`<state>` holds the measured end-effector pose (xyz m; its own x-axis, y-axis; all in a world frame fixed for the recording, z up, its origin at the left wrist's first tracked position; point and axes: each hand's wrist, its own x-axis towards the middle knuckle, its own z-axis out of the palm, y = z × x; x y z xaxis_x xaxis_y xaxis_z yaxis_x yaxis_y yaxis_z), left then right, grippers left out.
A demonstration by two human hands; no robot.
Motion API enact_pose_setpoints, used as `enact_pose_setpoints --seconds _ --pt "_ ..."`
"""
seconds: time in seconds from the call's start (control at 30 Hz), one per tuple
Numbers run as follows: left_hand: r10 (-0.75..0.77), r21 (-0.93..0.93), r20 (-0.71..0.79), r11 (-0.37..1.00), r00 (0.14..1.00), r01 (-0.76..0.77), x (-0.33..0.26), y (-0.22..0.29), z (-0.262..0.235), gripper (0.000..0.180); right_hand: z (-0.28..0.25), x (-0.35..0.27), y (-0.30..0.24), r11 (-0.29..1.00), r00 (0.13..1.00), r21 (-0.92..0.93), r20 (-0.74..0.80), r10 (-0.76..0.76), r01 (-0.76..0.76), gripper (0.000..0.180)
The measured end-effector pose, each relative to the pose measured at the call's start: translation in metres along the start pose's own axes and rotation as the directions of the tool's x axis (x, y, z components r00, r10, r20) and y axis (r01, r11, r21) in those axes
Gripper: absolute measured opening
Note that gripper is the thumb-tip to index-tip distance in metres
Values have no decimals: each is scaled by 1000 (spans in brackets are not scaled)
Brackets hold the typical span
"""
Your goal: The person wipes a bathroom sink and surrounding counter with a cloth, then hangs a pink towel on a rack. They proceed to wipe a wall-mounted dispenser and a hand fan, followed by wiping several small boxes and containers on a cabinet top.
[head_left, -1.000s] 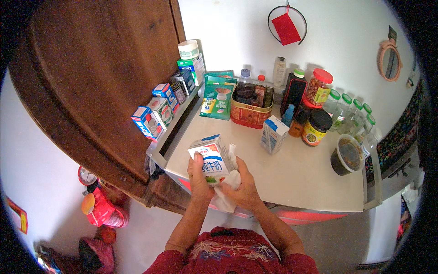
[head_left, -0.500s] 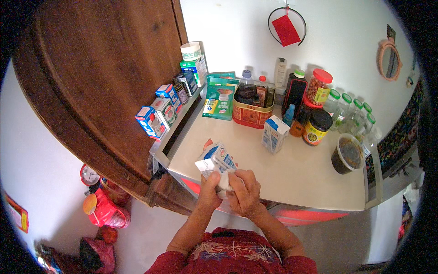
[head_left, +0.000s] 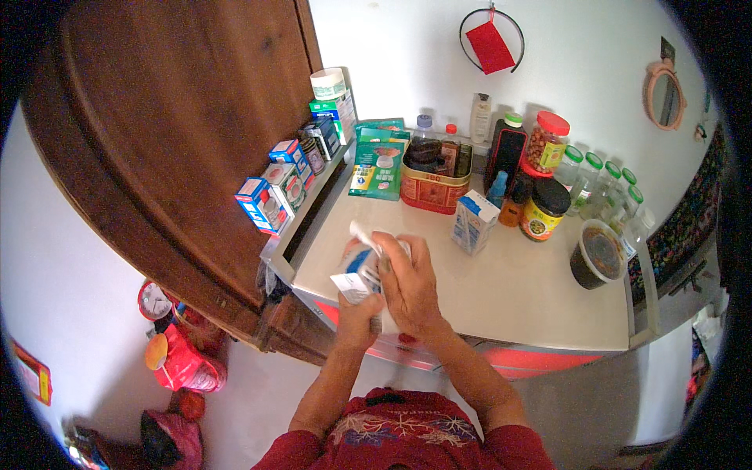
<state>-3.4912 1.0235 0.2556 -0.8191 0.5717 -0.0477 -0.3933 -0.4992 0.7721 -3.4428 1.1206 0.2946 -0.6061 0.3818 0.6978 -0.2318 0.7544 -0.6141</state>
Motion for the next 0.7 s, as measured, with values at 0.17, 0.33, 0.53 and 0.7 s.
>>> enact_pose_setpoints --seconds 0.17,0.33,0.53,0.7 --pt "248 -190 137 957 959 -220 11 16 8 79 14 -60 20 949 951 125 151 270 -289 40" --pt "268 -272 116 935 956 -229 18 12 5 80 15 -106 16 883 879 166 284 383 -439 36" --pt "249 -279 52 934 967 -225 25 -8 -8 72 -12 -43 13 142 567 849 207 797 -510 32" --pt "354 -30 11 935 935 -353 16 -18 9 65 12 -63 28 606 783 533 198 589 -591 32"
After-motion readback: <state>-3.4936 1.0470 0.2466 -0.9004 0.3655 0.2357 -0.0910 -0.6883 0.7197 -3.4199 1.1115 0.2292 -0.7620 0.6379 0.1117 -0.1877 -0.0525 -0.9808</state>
